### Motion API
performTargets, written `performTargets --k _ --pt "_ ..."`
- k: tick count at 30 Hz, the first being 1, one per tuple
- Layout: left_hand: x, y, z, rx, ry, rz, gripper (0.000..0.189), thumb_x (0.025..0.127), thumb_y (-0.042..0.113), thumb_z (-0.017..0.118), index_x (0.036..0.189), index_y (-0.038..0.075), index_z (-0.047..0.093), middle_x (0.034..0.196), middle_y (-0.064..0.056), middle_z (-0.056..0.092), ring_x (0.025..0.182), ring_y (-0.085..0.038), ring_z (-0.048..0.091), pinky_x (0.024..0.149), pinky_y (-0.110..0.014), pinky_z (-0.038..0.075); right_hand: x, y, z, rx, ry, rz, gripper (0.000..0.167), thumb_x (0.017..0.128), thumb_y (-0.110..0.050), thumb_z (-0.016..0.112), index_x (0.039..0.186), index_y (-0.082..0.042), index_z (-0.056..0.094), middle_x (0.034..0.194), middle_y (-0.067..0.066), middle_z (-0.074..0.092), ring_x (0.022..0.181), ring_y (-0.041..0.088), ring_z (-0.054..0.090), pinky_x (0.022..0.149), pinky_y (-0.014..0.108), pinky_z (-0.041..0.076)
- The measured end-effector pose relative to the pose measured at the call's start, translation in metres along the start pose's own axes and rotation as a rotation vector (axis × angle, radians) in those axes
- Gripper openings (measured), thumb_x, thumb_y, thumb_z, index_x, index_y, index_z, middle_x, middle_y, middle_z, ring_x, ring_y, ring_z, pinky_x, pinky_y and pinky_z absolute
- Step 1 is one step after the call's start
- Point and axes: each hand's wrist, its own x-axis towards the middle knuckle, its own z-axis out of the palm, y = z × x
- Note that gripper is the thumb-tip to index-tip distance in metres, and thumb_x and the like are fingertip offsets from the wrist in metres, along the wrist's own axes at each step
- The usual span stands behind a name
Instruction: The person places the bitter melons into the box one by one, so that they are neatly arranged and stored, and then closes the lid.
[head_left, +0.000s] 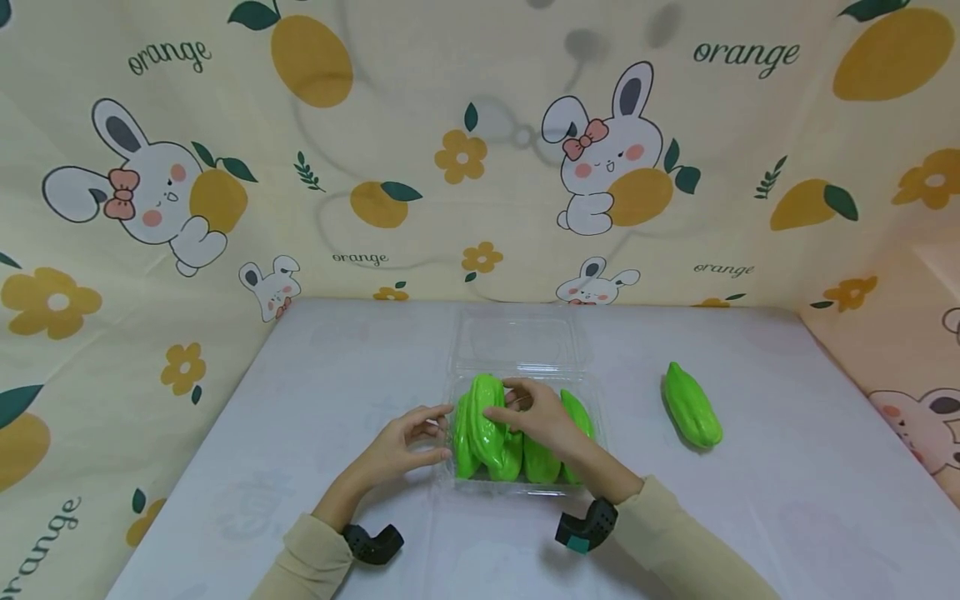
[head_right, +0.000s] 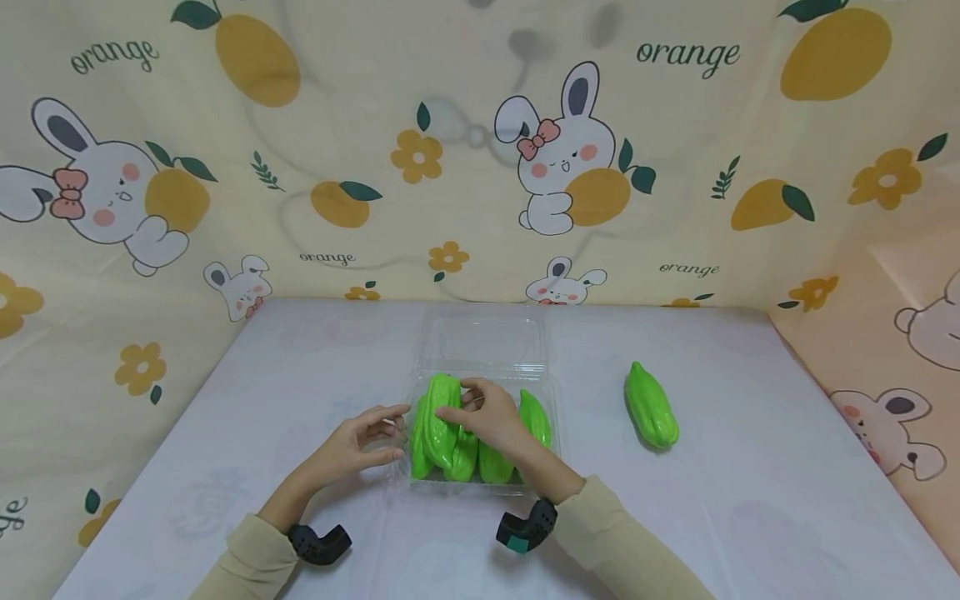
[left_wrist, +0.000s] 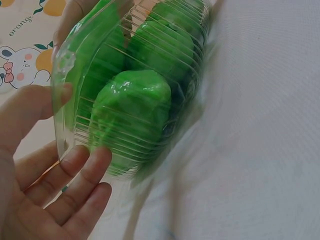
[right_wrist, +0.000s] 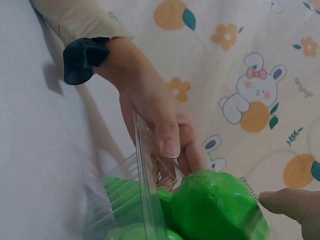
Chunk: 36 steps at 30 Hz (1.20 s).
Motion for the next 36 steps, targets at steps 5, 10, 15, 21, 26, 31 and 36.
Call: performTargets --k 5,10,15,21,26,31,36 --pt "-0.001 0.001 0.000 -0.003 0.003 -0.003 0.060 0.087 0.014 0.071 0.139 -0.003 0.046 0.118 -0.022 0.058 0.108 -0.020 0.059 0.101 -0.021 0.050 -0.004 0.000 -0.002 0.042 -0.005 -0.005 0.062 0.087 -0.026 0.073 0.137 0.002 0.049 0.116 0.019 0.060 0.093 0.019 0.062 0.073 0.029 0.058" --pt "-0.001 0.001 0.000 -0.007 0.007 -0.006 0.060 0.087 0.014 0.071 0.139 -0.003 0.046 0.118 -0.023 0.058 0.107 -0.019 0.059 0.101 -0.021 0.050 -0.007 -0.001 -0.004 0.066 0.008 0.012 0.061 0.086 -0.026 0.073 0.137 0.000 0.049 0.114 0.016 0.061 0.084 0.014 0.062 0.076 0.029 0.057" --pt "-0.001 -0.001 0.000 0.002 0.010 -0.007 0.060 0.087 0.014 0.071 0.139 -0.003 0.046 0.118 -0.022 0.058 0.108 -0.020 0.059 0.102 -0.022 0.050 -0.013 -0.001 -0.009 0.051 0.013 -0.011 0.057 0.088 -0.026 0.071 0.136 -0.003 0.050 0.113 0.014 0.063 0.088 0.012 0.062 0.079 0.029 0.056" --pt "-0.002 -0.005 0.001 0.007 0.013 0.002 0.060 0.087 0.014 0.072 0.139 -0.002 0.047 0.118 -0.022 0.058 0.106 -0.014 0.060 0.100 -0.020 0.050 -0.019 0.000 -0.016 0.069 0.012 -0.057 0.050 0.090 -0.019 0.068 0.131 0.003 0.051 0.110 0.017 0.064 0.086 0.009 0.061 0.078 0.029 0.058" --pt "-0.002 -0.005 0.002 0.012 0.013 -0.008 0.061 0.087 0.015 0.072 0.139 -0.002 0.047 0.119 -0.021 0.058 0.106 -0.013 0.059 0.101 -0.020 0.050 -0.025 0.002 -0.022 0.076 0.004 -0.081 0.046 0.091 -0.018 0.067 0.129 0.004 0.052 0.110 0.018 0.063 0.087 0.007 0.060 0.076 0.024 0.058" --pt "-0.001 -0.001 0.001 0.019 0.012 -0.001 0.060 0.086 0.014 0.072 0.138 -0.003 0.047 0.118 -0.021 0.059 0.107 -0.020 0.060 0.100 -0.024 0.051 -0.033 0.005 -0.030 0.099 -0.003 -0.091 0.046 0.092 -0.018 0.065 0.129 0.004 0.052 0.110 0.018 0.062 0.088 0.007 0.058 0.075 0.023 0.058" --pt "0.000 0.000 0.001 0.016 0.011 0.001 0.060 0.086 0.013 0.072 0.138 -0.004 0.047 0.116 -0.021 0.059 0.107 -0.020 0.059 0.100 -0.022 0.050 -0.040 0.007 -0.039 0.078 0.022 -0.066 0.047 0.093 -0.020 0.065 0.130 0.004 0.051 0.110 0.016 0.063 0.089 0.007 0.059 0.075 0.021 0.058"
